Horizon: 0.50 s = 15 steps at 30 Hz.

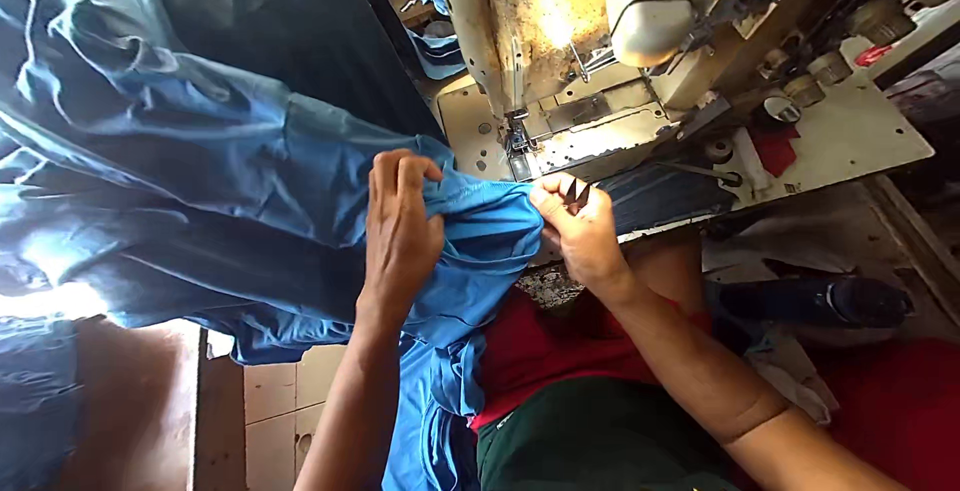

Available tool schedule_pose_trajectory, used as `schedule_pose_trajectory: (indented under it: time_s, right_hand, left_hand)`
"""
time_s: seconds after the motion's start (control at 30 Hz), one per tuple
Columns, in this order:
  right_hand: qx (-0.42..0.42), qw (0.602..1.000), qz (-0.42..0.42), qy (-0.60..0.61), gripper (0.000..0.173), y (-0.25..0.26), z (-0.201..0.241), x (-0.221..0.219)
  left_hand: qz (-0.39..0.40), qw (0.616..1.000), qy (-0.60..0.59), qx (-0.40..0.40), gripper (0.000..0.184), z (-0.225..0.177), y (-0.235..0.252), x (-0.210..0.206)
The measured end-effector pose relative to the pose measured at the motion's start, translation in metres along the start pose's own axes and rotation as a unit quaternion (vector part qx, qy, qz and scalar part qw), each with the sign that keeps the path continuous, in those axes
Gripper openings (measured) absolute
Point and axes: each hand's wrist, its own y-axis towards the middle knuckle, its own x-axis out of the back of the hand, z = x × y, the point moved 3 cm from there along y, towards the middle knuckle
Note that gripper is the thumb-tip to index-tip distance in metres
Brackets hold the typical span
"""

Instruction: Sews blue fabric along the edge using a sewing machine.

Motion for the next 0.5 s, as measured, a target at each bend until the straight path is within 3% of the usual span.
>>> schedule_pose_trajectory:
  time_s: [0.13, 0.27, 0.33, 0.5]
  right_hand:
    - [-0.009, 0.998, -0.020, -0.057, 0.011, 0.000, -0.023, 0.031]
    - [0.042, 0.983, -0.016, -0.180, 0.010, -0.004, -0.025, 0.039]
    - [0.061, 0.980, 0.012, -0.191, 0.009, -0.007, -0.023, 0.038]
    - [0.174, 0.963, 0.134, -0.158, 0.027, -0.018, -0.021, 0.038]
  left_hand:
    - [0.019, 0.999, 0.016, -0.046, 0.032, -0.005, -0.027, 0.014]
    - [0.051, 0.993, -0.024, -0.104, 0.021, -0.018, -0.035, 0.032]
    - [0.058, 0.991, -0.070, -0.095, 0.022, -0.020, -0.030, 0.036]
    - [0.055, 0.985, -0.153, -0.053, 0.020, -0.014, -0.011, 0.028]
